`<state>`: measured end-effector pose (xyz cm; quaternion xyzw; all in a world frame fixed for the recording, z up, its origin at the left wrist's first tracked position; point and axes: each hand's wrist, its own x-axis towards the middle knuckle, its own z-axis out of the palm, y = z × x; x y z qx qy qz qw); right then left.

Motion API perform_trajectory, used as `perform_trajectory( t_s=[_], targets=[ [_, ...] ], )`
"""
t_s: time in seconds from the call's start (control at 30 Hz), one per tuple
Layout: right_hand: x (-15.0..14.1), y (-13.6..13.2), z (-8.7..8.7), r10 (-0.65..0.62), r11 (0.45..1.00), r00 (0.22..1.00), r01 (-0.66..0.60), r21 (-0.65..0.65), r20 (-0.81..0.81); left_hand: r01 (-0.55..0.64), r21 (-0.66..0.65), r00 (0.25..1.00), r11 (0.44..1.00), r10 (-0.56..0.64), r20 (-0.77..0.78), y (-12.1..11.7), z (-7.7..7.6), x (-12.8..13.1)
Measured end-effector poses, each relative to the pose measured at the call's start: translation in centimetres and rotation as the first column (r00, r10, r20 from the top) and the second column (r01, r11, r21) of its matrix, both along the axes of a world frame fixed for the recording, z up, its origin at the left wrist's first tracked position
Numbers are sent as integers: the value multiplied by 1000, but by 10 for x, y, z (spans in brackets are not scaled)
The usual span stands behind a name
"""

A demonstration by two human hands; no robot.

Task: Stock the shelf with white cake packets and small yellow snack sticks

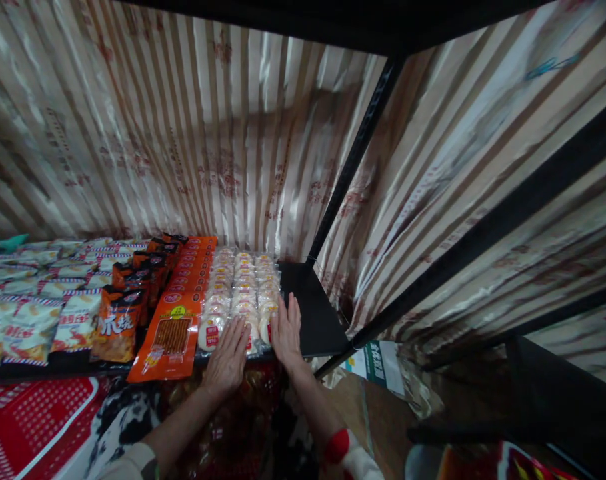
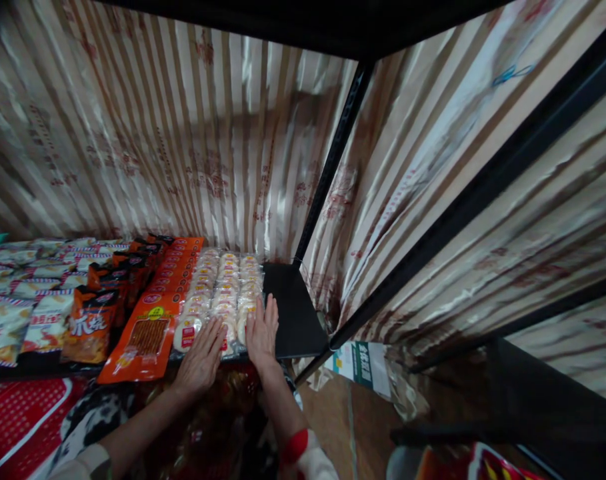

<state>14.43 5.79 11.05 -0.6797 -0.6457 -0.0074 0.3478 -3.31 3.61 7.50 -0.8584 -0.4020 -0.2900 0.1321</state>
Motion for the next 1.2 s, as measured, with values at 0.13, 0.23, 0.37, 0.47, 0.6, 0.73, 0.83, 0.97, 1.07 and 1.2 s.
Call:
perform_trajectory(
  t_s=[0.13, 0.23, 0.37, 0.47, 0.6, 0.73, 0.83, 0.97, 1.07, 1.2],
  targets=[
    [0, 19, -14, 63, 996, 998, -60, -72, 31, 5, 23, 1000, 1000, -5, -1, 7, -1, -1],
    [-5, 20, -20, 78, 997, 995, -77, -23, 61, 0, 32, 1000, 999, 1, -19, 11, -2, 0],
    [-8, 19, -22, 53, 998, 994, -57, 34, 94, -32, 39, 998, 999, 34, -54, 12, -2, 2],
    [-9, 20, -23, 25, 998, 993, -32, 61, 114, -38, 37, 997, 999, 40, -59, 10, 1, 4],
    [-9, 22, -25, 19, 998, 990, -28, 61, 140, -18, 23, 999, 1000, 19, -45, 11, 4, 5],
    [-10, 22, -25, 15, 998, 989, -23, 53, 147, -34, 39, 999, 999, 35, -25, 13, 3, 6],
    [-10, 22, -26, 12, 998, 992, -20, 54, 129, -51, 74, 999, 996, 51, 4, 12, 1, 9],
    [-7, 21, -27, 33, 997, 994, -39, 64, 100, -73, 81, 996, 994, 69, 49, 12, 0, 10],
    [-6, 21, -27, 41, 998, 996, -45, 49, 85, -51, 96, 997, 994, 45, 64, 13, -2, 10],
    [-7, 20, -27, 13, 999, 998, -16, 48, 60, -18, 100, 997, 995, 11, 70, 16, -5, 9]
  ],
)
